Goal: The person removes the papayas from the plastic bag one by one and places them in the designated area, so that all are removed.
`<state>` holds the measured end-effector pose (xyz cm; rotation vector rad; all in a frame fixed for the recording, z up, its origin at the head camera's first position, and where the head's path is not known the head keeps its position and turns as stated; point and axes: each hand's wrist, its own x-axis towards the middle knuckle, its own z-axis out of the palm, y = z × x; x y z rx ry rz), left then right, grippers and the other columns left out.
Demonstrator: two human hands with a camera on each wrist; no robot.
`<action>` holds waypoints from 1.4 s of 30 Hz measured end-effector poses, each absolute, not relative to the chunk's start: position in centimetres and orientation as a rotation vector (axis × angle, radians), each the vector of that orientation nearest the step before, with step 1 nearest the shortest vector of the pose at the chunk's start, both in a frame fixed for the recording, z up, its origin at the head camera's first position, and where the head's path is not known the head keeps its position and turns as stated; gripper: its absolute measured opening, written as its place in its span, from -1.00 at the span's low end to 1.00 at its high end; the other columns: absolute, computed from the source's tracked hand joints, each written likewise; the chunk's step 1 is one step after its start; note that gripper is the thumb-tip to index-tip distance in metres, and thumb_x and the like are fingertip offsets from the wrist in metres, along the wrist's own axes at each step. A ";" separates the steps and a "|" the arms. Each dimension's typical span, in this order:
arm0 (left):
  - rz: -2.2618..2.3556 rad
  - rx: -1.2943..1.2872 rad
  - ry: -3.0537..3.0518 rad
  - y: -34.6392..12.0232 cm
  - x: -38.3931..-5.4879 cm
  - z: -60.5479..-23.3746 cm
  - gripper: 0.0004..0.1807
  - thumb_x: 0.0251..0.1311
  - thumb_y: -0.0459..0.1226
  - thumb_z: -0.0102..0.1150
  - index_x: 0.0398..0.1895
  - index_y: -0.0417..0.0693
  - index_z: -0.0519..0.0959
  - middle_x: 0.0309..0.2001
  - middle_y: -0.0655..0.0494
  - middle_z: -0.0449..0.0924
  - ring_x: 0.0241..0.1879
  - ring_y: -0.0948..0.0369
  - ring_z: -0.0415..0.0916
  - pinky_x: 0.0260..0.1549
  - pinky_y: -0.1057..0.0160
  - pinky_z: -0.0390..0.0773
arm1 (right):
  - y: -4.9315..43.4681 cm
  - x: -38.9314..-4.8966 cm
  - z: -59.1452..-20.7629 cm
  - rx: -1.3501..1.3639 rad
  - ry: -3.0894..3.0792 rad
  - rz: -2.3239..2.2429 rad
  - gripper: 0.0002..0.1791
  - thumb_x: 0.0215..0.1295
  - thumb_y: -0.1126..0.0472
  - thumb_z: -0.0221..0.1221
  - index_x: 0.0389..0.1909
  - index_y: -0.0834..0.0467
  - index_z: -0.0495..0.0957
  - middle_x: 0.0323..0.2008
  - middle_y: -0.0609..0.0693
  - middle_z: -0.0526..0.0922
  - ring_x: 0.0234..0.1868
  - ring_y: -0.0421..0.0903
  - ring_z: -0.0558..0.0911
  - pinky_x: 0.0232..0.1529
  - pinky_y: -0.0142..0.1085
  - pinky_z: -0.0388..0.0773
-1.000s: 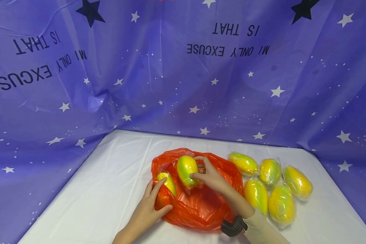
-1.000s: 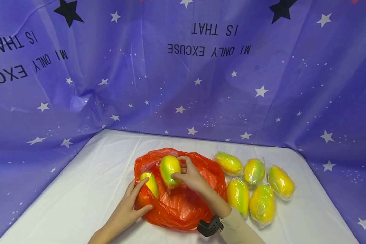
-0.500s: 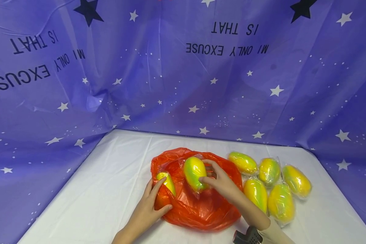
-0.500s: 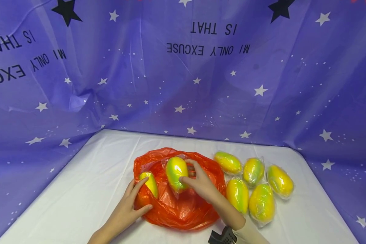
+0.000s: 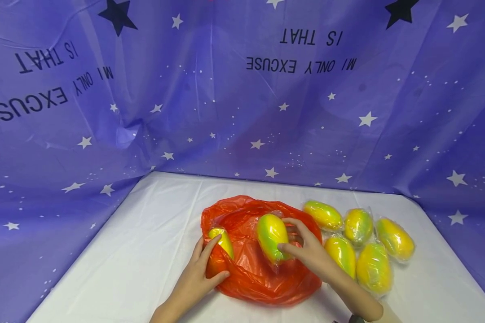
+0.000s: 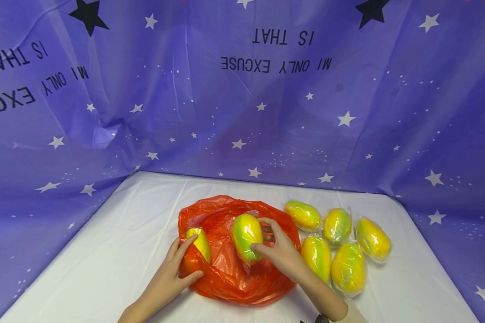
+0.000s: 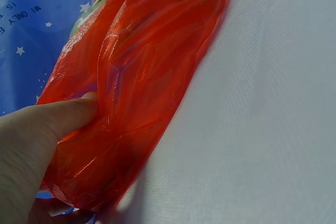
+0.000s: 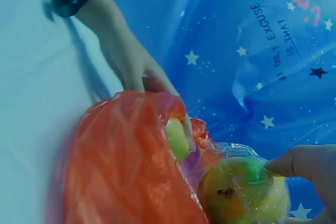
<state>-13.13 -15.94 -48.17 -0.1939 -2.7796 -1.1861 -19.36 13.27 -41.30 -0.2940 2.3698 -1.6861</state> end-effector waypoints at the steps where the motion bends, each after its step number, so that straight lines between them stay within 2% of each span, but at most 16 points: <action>1: -1.185 -0.195 -2.780 -15.9 -13.1 -48.2 -0.07 0.04 0.15 0.34 0.48 0.42 0.10 0.46 -0.34 -0.13 0.30 -0.33 0.15 0.11 -0.30 0.32 | 13.5 -19.2 -41.3 -0.282 2.369 -1.685 -0.34 0.13 0.14 0.37 0.25 -0.01 0.33 0.16 0.07 0.47 0.15 0.08 0.47 -0.09 -0.18 0.61; 5: -1.188 -0.193 -2.775 -15.9 -13.1 -48.2 -0.07 0.03 0.14 0.35 0.48 0.41 0.11 0.47 -0.33 -0.13 0.29 -0.34 0.15 0.10 -0.31 0.32 | 14.3 -18.7 -41.1 -0.238 2.360 -1.691 -0.33 0.14 0.10 0.37 0.27 -0.04 0.32 0.19 0.07 0.44 0.18 0.08 0.45 -0.08 -0.16 0.61; 11: -1.180 -0.192 -2.778 -15.9 -13.2 -48.2 -0.07 0.03 0.16 0.34 0.48 0.41 0.10 0.46 -0.33 -0.13 0.28 -0.34 0.17 0.09 -0.31 0.33 | 15.6 -17.8 -41.0 -0.226 2.353 -1.759 -0.32 0.17 0.16 0.35 0.30 0.04 0.30 0.19 0.15 0.43 0.20 0.14 0.45 0.01 -0.17 0.57; 19: -1.174 -0.177 -2.789 -15.8 -13.2 -48.2 -0.06 0.03 0.12 0.37 0.48 0.40 0.11 0.46 -0.34 -0.12 0.28 -0.34 0.16 0.09 -0.32 0.33 | 16.9 -17.2 -41.0 -0.191 2.421 -1.701 -0.32 0.19 0.10 0.33 0.31 0.05 0.30 0.22 0.17 0.42 0.21 0.17 0.44 -0.02 -0.18 0.59; 24: -1.182 -0.178 -2.791 -15.8 -13.1 -48.2 -0.06 0.03 0.13 0.36 0.48 0.42 0.10 0.46 -0.34 -0.12 0.28 -0.35 0.17 0.08 -0.32 0.33 | 17.6 -16.9 -40.9 -0.174 2.425 -1.745 -0.33 0.19 0.16 0.33 0.31 0.06 0.30 0.20 0.19 0.42 0.16 0.17 0.47 -0.08 -0.20 0.61; 32: -1.188 -0.193 -2.786 -15.8 -13.1 -48.2 -0.06 0.03 0.17 0.34 0.48 0.43 0.10 0.46 -0.35 -0.11 0.29 -0.34 0.16 0.09 -0.31 0.32 | 19.3 -16.3 -40.4 -0.115 2.519 -1.654 -0.29 0.25 0.11 0.28 0.38 0.03 0.23 0.28 0.20 0.36 0.22 0.20 0.42 0.06 -0.02 0.53; 42: -1.186 -0.191 -2.786 -15.9 -13.2 -48.2 -0.06 0.03 0.17 0.33 0.48 0.44 0.09 0.46 -0.35 -0.12 0.29 -0.34 0.16 0.09 -0.32 0.33 | 21.2 -16.1 -39.7 -0.160 2.541 -1.674 -0.29 0.29 0.06 0.25 0.39 0.07 0.19 0.29 0.17 0.33 0.25 0.18 0.38 -0.04 -0.38 0.52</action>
